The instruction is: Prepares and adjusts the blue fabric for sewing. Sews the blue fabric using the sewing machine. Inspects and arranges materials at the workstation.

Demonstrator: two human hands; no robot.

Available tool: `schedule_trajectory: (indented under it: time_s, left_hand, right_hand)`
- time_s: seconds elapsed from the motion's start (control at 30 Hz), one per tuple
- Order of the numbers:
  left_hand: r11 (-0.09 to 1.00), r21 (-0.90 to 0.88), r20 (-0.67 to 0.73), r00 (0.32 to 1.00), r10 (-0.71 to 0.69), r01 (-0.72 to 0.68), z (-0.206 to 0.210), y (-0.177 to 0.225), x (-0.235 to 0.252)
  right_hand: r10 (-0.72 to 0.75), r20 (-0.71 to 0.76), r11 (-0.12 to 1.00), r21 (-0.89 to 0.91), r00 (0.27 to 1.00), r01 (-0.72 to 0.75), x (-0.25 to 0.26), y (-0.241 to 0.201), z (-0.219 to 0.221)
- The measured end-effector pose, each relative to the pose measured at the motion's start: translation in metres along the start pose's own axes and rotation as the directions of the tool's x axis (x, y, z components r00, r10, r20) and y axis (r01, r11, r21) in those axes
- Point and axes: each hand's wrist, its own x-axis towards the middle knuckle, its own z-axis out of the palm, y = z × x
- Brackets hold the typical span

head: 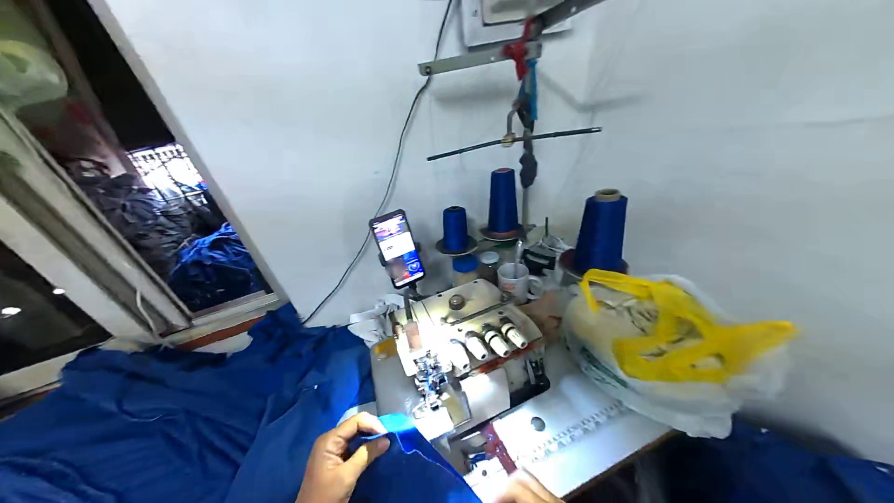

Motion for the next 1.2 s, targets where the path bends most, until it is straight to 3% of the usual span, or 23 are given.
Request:
schedule_trajectory:
  time_s: [0.17, 0.3, 0.67, 1.2]
  left_hand:
    - [0.998, 0.068, 0.052, 0.999, -0.010, 0.007, 0.000, 0.019, -0.007]
    - [0.997, 0.057, -0.020, 0.999, -0.048, 0.049, 0.005, 0.024, -0.012]
    - [0.994, -0.111, -0.219, 0.975, -0.023, -0.002, 0.003, 0.003, -0.015]
    - [0.992, -0.126, -0.275, 0.960, -0.047, 0.012, -0.002, 0.005, -0.016]
  right_hand:
    - [-0.274, -0.155, 0.959, 0.031, 0.949, 0.282, 0.063, -0.021, 0.050]
    - [-0.384, -0.207, 0.914, 0.055, 0.900, 0.402, 0.087, -0.015, 0.078]
    - [-0.186, -0.155, 0.965, 0.155, 0.970, 0.209, 0.048, 0.003, 0.080]
    - [-0.190, -0.249, 0.972, 0.090, 0.950, 0.218, 0.057, -0.001, 0.094]
